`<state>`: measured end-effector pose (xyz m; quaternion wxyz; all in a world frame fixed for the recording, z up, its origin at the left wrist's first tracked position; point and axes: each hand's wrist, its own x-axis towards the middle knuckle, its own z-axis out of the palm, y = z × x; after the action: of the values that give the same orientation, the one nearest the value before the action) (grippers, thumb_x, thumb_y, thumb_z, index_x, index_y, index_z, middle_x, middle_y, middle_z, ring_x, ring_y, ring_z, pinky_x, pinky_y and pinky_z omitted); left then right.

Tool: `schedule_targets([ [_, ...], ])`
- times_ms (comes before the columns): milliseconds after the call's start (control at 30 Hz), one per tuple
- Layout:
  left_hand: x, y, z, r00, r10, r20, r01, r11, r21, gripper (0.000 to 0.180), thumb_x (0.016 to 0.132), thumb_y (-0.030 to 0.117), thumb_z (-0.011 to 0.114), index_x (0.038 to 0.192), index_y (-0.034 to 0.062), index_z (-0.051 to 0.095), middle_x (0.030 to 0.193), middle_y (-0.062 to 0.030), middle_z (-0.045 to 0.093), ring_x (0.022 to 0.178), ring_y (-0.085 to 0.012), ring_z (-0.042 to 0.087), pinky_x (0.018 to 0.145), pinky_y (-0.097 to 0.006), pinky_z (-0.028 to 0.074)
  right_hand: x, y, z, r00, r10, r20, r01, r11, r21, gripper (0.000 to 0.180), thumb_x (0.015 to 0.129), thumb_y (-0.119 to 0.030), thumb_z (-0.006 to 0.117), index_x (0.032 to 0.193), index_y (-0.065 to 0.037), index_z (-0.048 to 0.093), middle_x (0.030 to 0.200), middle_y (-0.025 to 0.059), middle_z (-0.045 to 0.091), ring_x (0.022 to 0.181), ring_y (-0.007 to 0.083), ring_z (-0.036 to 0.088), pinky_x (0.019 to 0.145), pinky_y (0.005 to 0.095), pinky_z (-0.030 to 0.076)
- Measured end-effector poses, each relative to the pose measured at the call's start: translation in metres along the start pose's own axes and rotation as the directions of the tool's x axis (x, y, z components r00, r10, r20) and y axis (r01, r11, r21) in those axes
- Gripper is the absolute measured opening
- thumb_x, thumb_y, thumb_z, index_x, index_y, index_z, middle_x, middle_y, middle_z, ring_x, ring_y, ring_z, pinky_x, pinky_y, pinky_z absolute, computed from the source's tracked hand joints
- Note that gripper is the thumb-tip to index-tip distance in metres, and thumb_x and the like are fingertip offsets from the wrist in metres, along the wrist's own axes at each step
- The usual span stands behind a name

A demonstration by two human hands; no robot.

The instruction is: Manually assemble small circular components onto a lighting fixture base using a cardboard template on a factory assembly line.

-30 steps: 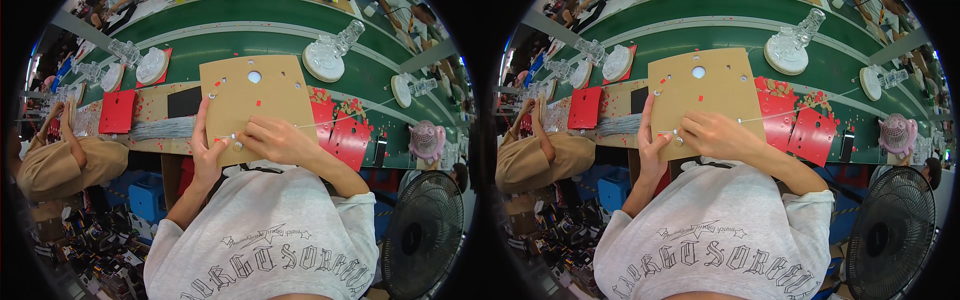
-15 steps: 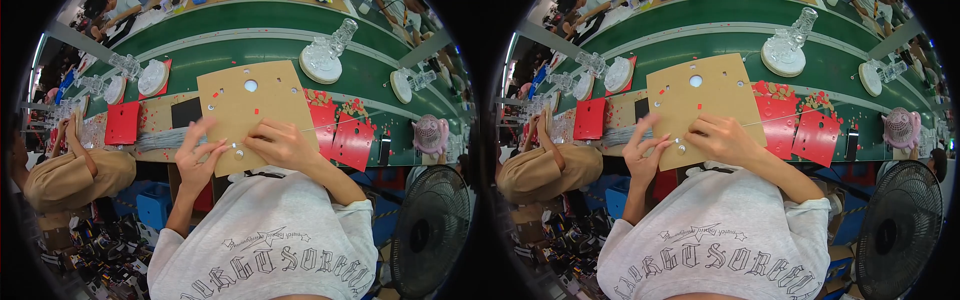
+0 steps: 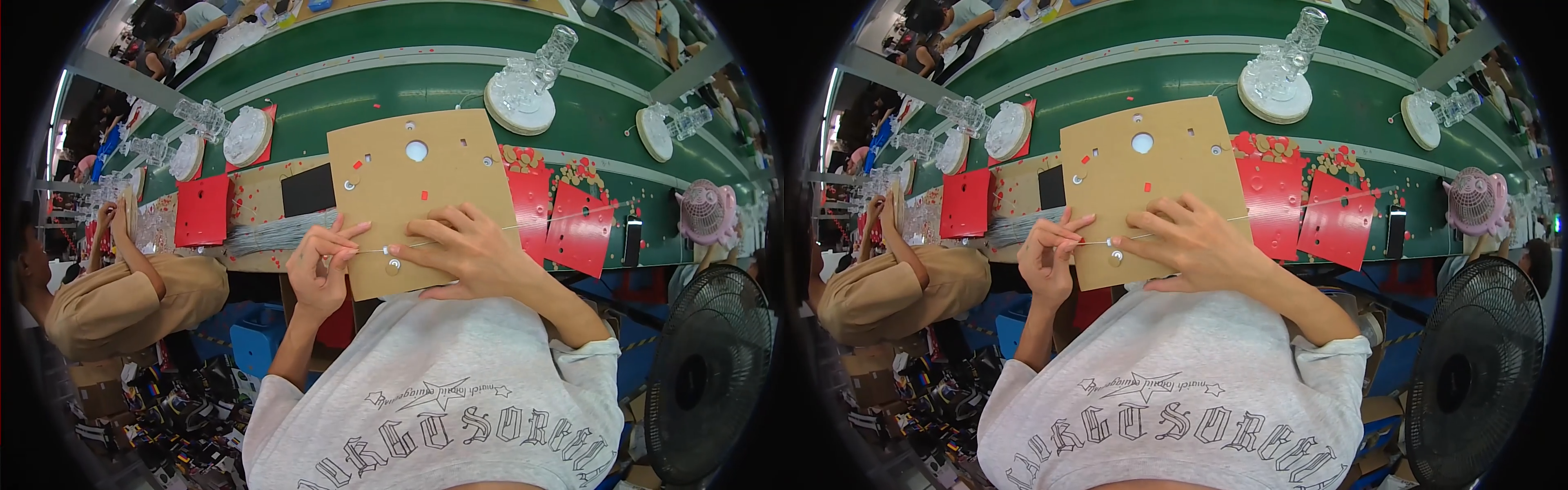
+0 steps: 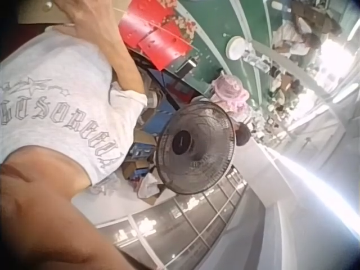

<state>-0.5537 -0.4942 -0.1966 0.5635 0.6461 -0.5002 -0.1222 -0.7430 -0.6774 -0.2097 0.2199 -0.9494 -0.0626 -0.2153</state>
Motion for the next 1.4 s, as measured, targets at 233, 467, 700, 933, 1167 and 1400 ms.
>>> schedule_targets([
  [233, 0.045, -0.001, -0.008, 0.957, 0.016, 0.290, -0.123, 0.927, 0.354, 0.021, 0.080, 0.003, 0.078, 0.095, 0.0021, 0.064, 0.115, -0.0125, 0.068, 0.132, -0.0347, 0.054, 0.108, -0.048, 0.044, -0.004, -0.006, 0.005, 1.000, 0.015, 0.002, -0.015, 1.000, -0.023, 0.073, 0.071, -0.050, 0.080, 0.138, -0.028, 0.063, 0.124, 0.0019, 0.058, 0.110, 0.0224, 0.055, 0.092, 0.0409, 0.047],
  [467, 0.061, -0.003, -0.006, 0.955, -0.060, 0.290, -0.081, 0.888, 0.452, 0.050, 0.078, 0.005, 0.079, 0.126, 0.0049, 0.064, 0.133, -0.0109, 0.064, 0.136, -0.0348, 0.050, 0.112, -0.044, 0.040, -0.067, -0.002, -0.012, 0.785, 0.488, -0.382, -0.515, 0.856, 0.035, 0.027, 0.086, -0.032, 0.077, 0.096, -0.007, 0.072, 0.082, 0.0115, 0.063, 0.075, 0.0257, 0.061, 0.069, 0.0374, 0.049],
  [700, 0.062, 0.049, 0.012, 0.829, 0.139, 0.542, -0.423, 0.790, 0.444, 0.047, 0.091, 0.033, 0.068, 0.131, 0.0085, 0.065, 0.139, -0.0134, 0.061, 0.135, -0.0397, 0.050, 0.119, -0.062, 0.017, -0.069, 0.035, -0.024, 0.120, 0.941, -0.317, -0.303, 0.339, 0.891, 0.049, 0.111, -0.027, 0.037, 0.152, 0.000, 0.042, 0.110, 0.0138, 0.071, 0.085, 0.0116, 0.065, 0.075, 0.0287, 0.053],
  [933, 0.054, 0.040, 0.048, 0.701, -0.114, 0.704, -0.414, 0.739, 0.532, 0.069, 0.088, 0.042, 0.070, 0.146, 0.0083, 0.052, 0.157, -0.0207, 0.040, 0.148, -0.0417, 0.032, 0.118, -0.059, 0.021, -0.020, 0.116, -0.083, 0.048, 0.838, -0.543, 0.037, 0.542, 0.840, 0.038, 0.105, -0.017, 0.053, 0.140, -0.001, 0.058, 0.094, 0.0090, 0.070, 0.074, 0.0116, 0.066, 0.061, 0.0237, 0.052],
  [1167, 0.057, 0.019, 0.049, 0.718, -0.074, 0.692, -0.458, 0.699, 0.549, 0.076, 0.086, 0.031, 0.074, 0.152, 0.0082, 0.045, 0.155, -0.0211, 0.039, 0.141, -0.0417, 0.039, 0.108, -0.051, 0.034, -0.002, 0.107, -0.077, 0.865, 0.437, -0.248, -0.322, 0.861, 0.393, 0.036, 0.092, -0.004, 0.060, 0.125, -0.012, 0.072, 0.086, 0.0047, 0.062, 0.068, 0.0137, 0.061, 0.061, 0.0280, 0.049],
  [1400, 0.068, 0.015, 0.058, 0.763, -0.037, 0.645, -0.403, 0.752, 0.521, 0.069, 0.088, 0.027, 0.070, 0.149, 0.0035, 0.047, 0.156, -0.0210, 0.038, 0.141, -0.0368, 0.039, 0.106, -0.046, 0.035, -0.020, 0.067, -0.047, 0.932, 0.362, 0.013, -0.355, 0.922, -0.157, 0.042, 0.085, -0.005, 0.066, 0.125, -0.017, 0.071, 0.092, 0.0053, 0.055, 0.080, 0.0218, 0.064, 0.062, 0.0356, 0.054],
])
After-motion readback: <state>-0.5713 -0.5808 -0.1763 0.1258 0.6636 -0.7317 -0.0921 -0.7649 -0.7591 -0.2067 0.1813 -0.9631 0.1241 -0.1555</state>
